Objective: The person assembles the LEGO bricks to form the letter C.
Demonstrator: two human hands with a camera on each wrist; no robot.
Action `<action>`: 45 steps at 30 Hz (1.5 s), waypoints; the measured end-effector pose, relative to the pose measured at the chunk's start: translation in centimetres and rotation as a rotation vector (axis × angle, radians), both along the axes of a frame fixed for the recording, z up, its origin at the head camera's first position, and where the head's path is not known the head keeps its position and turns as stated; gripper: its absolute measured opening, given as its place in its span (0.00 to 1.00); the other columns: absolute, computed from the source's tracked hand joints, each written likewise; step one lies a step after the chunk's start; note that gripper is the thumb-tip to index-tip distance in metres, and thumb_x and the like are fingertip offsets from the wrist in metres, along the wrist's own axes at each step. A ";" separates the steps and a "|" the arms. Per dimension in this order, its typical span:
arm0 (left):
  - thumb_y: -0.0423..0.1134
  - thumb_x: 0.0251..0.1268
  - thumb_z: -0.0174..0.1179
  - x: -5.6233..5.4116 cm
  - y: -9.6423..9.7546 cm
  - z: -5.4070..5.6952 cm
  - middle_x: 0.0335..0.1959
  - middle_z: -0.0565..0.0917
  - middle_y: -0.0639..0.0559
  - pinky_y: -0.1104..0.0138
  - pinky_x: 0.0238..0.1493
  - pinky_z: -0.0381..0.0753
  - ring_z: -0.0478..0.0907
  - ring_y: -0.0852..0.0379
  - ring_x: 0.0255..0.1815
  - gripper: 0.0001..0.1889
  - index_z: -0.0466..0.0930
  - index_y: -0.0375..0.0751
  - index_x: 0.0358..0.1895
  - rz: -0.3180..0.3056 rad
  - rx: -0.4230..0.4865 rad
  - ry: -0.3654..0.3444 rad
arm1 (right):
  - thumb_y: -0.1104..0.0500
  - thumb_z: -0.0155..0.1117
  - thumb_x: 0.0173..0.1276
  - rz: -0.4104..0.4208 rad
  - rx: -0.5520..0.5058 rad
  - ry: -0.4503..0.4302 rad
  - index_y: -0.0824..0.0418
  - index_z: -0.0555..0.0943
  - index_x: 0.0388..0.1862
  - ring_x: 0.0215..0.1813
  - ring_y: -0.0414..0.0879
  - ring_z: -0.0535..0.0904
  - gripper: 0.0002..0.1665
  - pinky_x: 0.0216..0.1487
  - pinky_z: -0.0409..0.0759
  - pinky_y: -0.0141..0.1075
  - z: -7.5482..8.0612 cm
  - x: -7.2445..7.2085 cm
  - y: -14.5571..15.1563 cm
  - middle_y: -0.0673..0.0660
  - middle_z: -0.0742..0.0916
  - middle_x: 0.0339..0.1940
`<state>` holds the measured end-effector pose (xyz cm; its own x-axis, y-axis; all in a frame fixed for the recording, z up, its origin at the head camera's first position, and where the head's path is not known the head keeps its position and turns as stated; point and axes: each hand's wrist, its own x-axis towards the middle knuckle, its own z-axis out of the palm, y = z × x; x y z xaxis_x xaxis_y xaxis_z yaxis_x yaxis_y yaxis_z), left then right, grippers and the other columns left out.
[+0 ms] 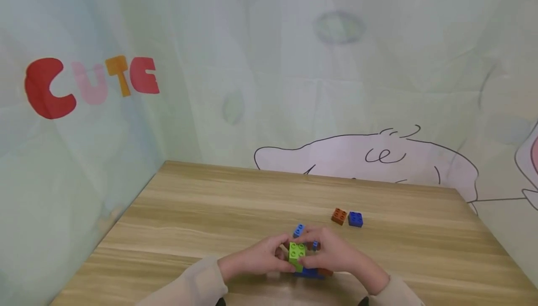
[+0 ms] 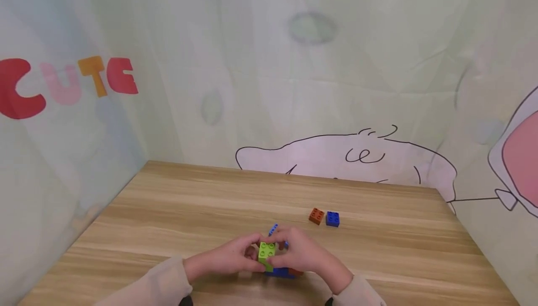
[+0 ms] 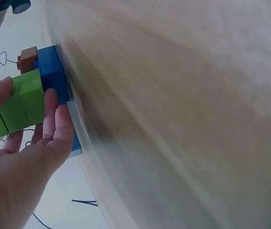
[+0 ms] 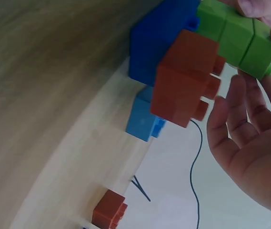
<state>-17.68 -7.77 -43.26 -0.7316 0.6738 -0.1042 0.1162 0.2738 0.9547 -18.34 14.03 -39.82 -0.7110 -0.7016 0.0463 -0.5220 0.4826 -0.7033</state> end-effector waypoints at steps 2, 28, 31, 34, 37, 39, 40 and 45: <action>0.30 0.58 0.65 -0.1 0.1 0.2 0.41 0.78 0.54 0.75 0.26 0.70 0.76 0.63 0.28 0.18 0.73 0.41 0.50 0.001 0.002 0.000 | 0.56 0.71 0.56 -0.008 -0.009 0.007 0.60 0.84 0.51 0.38 0.37 0.74 0.22 0.37 0.76 0.29 -0.1 0.0 0.1 0.46 0.84 0.42; 0.38 0.61 0.65 0.2 -0.2 0.6 0.50 0.75 0.51 0.69 0.41 0.80 0.81 0.59 0.40 0.18 0.73 0.47 0.53 -0.007 -0.009 -0.014 | 0.56 0.70 0.59 -0.046 -0.139 -0.058 0.60 0.83 0.52 0.36 0.38 0.77 0.21 0.35 0.81 0.31 -1.8 0.4 0.6 0.52 0.85 0.45; 0.38 0.62 0.64 0.3 -0.3 0.7 0.51 0.74 0.50 0.69 0.41 0.80 0.81 0.59 0.40 0.19 0.73 0.47 0.55 0.000 0.001 -0.026 | 0.55 0.70 0.60 -0.054 -0.141 -0.072 0.59 0.82 0.53 0.36 0.38 0.77 0.22 0.34 0.80 0.31 -1.8 0.6 0.6 0.51 0.84 0.43; 0.37 0.62 0.65 0.3 -0.3 0.6 0.51 0.74 0.50 0.69 0.41 0.80 0.82 0.58 0.40 0.19 0.73 0.45 0.56 0.012 0.017 -0.037 | 0.54 0.69 0.61 -0.059 -0.129 -0.078 0.58 0.81 0.54 0.37 0.37 0.77 0.22 0.34 0.80 0.30 -1.8 0.6 0.6 0.49 0.84 0.42; 0.36 0.62 0.64 0.4 -0.2 0.6 0.50 0.74 0.50 0.69 0.40 0.80 0.82 0.58 0.39 0.18 0.73 0.44 0.54 0.017 0.027 -0.050 | 0.52 0.67 0.63 -0.049 -0.117 -0.083 0.57 0.80 0.56 0.39 0.38 0.78 0.22 0.36 0.80 0.31 -1.6 0.6 0.7 0.49 0.84 0.44; 0.35 0.62 0.64 0.4 -0.2 0.6 0.49 0.74 0.50 0.69 0.39 0.79 0.81 0.58 0.38 0.17 0.73 0.43 0.53 0.014 0.030 -0.051 | 0.52 0.66 0.65 -0.044 -0.115 -0.090 0.57 0.80 0.56 0.41 0.41 0.78 0.22 0.39 0.79 0.32 -1.3 0.6 0.9 0.51 0.84 0.46; 0.35 0.62 0.64 0.3 -0.2 0.6 0.49 0.74 0.50 0.70 0.39 0.79 0.81 0.58 0.38 0.16 0.73 0.43 0.52 0.014 0.029 -0.050 | 0.52 0.66 0.66 -0.042 -0.118 -0.093 0.59 0.79 0.56 0.42 0.43 0.78 0.22 0.40 0.79 0.32 -1.1 0.6 1.0 0.52 0.84 0.47; 0.34 0.60 0.64 0.3 0.0 0.5 0.47 0.75 0.52 0.71 0.35 0.78 0.80 0.59 0.35 0.15 0.74 0.42 0.49 0.025 0.011 -0.021 | 0.55 0.64 0.67 -0.064 -0.161 -0.061 0.65 0.78 0.56 0.45 0.50 0.77 0.21 0.42 0.76 0.33 0.1 0.5 2.2 0.58 0.84 0.47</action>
